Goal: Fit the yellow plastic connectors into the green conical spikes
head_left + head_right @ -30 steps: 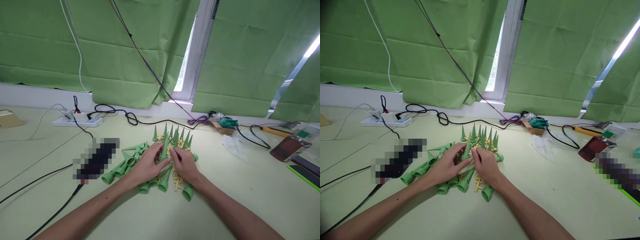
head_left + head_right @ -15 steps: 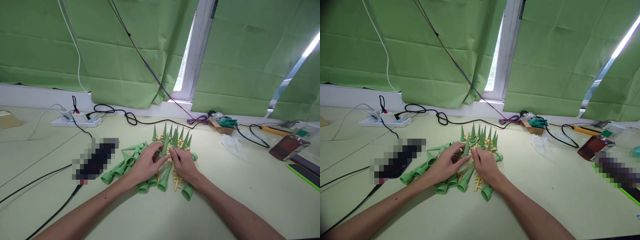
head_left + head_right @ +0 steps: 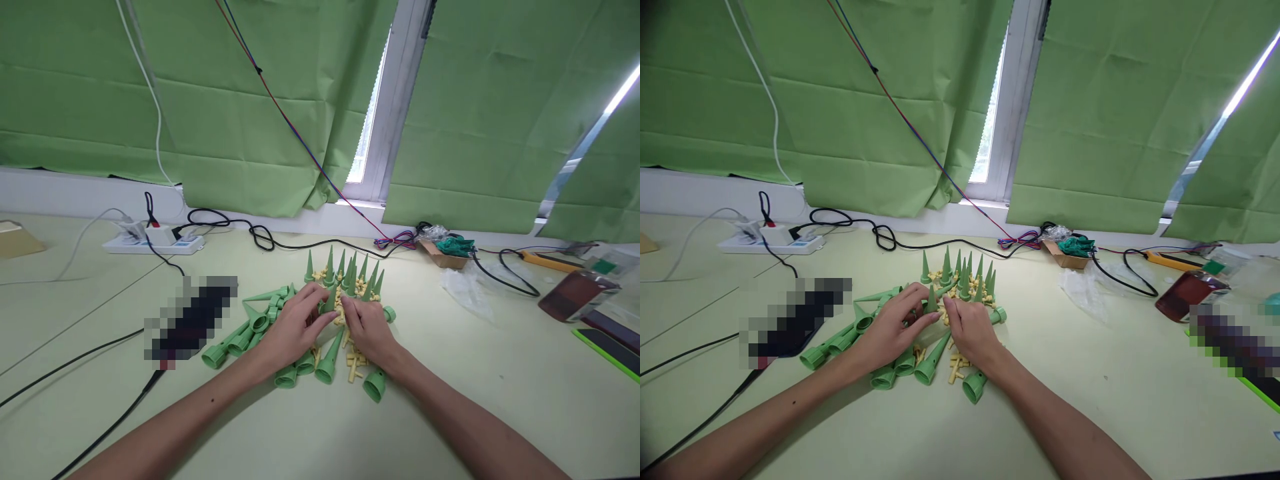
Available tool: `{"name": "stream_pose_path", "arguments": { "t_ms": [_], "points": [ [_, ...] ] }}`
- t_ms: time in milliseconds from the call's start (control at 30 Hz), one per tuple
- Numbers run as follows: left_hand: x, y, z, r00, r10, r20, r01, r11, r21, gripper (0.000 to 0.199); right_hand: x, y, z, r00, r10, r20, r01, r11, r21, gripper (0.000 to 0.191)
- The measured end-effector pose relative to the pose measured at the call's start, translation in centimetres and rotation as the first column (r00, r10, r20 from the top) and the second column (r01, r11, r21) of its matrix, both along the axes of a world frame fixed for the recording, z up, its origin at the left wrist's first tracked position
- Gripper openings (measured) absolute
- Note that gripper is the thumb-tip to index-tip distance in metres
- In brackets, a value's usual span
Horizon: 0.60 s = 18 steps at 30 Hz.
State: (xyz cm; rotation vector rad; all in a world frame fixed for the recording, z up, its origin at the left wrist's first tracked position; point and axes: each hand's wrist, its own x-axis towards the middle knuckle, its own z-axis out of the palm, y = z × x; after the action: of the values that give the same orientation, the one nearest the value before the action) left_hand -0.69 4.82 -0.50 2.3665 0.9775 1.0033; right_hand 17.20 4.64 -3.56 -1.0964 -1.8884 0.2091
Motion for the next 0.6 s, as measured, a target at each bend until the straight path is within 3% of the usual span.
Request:
{"name": "stream_pose_path", "arguments": {
  "t_ms": [200,600],
  "points": [
    [-0.1,-0.14,0.09,0.996,-0.037,-0.078,0.042,0.997,0.06,0.013,0.0,0.08,-0.1,1.0,-0.002,-0.001,0.002,1.0,0.015,0.047],
    [-0.1,-0.19,-0.03,0.993,-0.103,-0.062,0.108,0.991,0.079,0.012,-0.04,0.09,-0.2,1.0,0.021,-0.007,-0.021,1.0,-0.001,0.047]
  ]
}}
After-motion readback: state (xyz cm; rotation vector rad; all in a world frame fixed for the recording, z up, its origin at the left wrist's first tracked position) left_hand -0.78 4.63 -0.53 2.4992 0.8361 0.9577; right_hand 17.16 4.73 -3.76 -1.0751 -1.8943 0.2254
